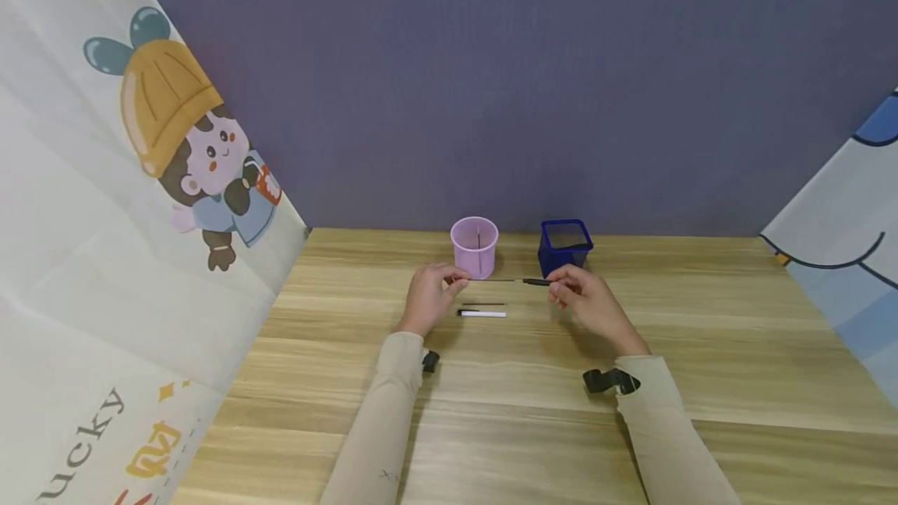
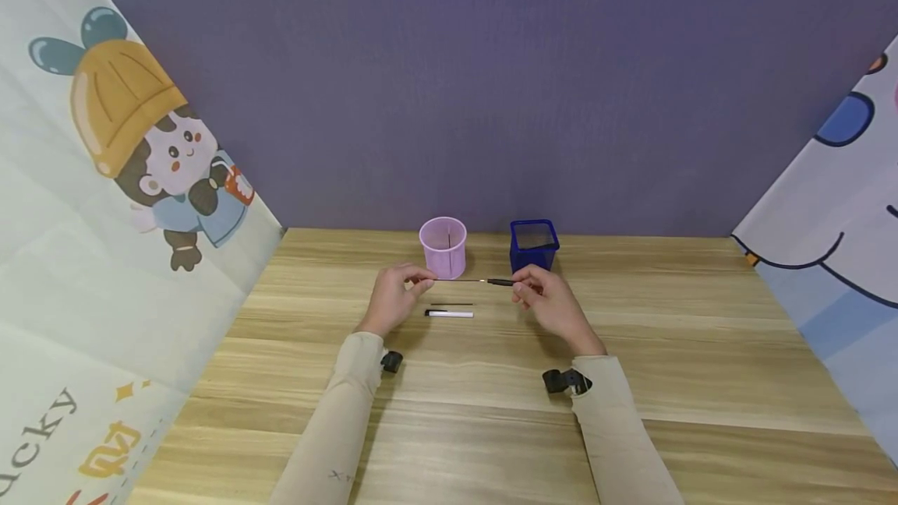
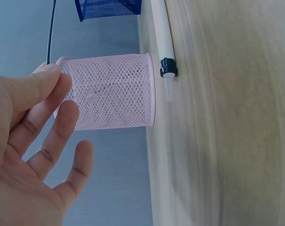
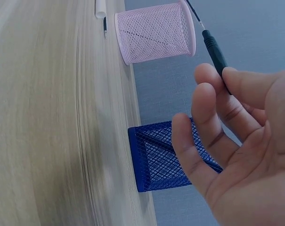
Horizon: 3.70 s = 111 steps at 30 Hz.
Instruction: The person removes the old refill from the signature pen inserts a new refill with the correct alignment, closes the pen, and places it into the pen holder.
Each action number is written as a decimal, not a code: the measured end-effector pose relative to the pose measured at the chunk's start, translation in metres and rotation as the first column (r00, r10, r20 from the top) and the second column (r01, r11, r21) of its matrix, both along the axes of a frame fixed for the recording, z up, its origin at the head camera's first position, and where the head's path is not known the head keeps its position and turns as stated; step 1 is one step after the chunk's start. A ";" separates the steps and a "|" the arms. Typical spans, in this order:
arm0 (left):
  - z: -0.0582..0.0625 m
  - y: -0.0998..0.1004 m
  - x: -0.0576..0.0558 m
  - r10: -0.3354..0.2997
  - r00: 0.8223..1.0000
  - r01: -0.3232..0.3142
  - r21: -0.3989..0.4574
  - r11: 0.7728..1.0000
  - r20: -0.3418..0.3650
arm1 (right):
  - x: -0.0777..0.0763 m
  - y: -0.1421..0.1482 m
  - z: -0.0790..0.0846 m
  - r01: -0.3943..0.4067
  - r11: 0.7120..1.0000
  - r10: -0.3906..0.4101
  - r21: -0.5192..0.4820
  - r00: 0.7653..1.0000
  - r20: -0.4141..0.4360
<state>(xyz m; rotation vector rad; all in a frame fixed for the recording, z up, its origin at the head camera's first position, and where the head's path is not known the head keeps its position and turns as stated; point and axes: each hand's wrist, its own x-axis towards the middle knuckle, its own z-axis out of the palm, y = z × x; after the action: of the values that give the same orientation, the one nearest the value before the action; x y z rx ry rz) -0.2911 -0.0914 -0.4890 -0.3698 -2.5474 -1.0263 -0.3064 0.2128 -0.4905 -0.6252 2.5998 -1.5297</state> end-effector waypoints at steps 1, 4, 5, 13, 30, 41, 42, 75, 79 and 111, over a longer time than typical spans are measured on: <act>0.000 0.001 0.000 -0.001 1.000 0.001 0.001 1.000 0.001 | 0.001 0.001 0.001 0.000 1.000 0.000 0.001 1.000 -0.002; 0.002 0.004 0.000 -0.003 1.000 0.003 0.005 1.000 0.003 | 0.002 0.003 0.004 -0.003 1.000 0.003 -0.001 1.000 -0.013; 0.002 0.005 0.000 -0.004 1.000 0.004 0.006 1.000 0.004 | 0.003 0.004 0.005 -0.002 1.000 0.002 -0.002 1.000 -0.018; 0.005 0.013 0.002 -0.026 1.000 0.026 0.012 1.000 -0.004 | 0.005 0.008 0.013 -0.004 1.000 0.004 0.007 1.000 -0.009; 0.006 0.012 0.008 -0.043 0.999 0.043 -0.006 0.999 -0.011 | 0.013 0.004 0.013 0.005 0.999 -0.005 0.044 1.000 -0.003; 0.006 0.003 0.030 -0.112 0.993 0.113 -0.030 0.993 0.040 | 0.049 -0.015 0.011 0.046 0.997 -0.047 0.058 0.998 0.028; 0.006 0.002 0.031 -0.115 0.993 0.117 -0.036 0.993 0.040 | 0.052 -0.016 0.011 0.048 0.997 -0.050 0.055 0.998 0.026; -0.001 -0.011 0.066 -0.236 0.969 0.243 -0.106 0.964 0.076 | 0.101 -0.049 -0.002 0.034 0.998 -0.031 -0.047 0.998 0.062; -0.002 -0.010 0.068 -0.241 0.967 0.249 -0.114 0.962 0.082 | 0.105 -0.051 0.001 0.033 0.999 -0.031 -0.039 0.997 0.066; -0.005 -0.018 0.066 -0.241 0.966 0.253 -0.155 0.955 0.095 | 0.108 -0.053 -0.004 0.062 0.998 -0.061 -0.014 0.995 0.077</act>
<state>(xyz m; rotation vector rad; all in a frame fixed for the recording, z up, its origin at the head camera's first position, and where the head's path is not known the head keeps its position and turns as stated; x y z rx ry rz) -0.2254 -0.1091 -0.4943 -0.7255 -2.7133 -0.9283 -0.1987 0.1595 -0.4948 -0.4826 2.5756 -1.5609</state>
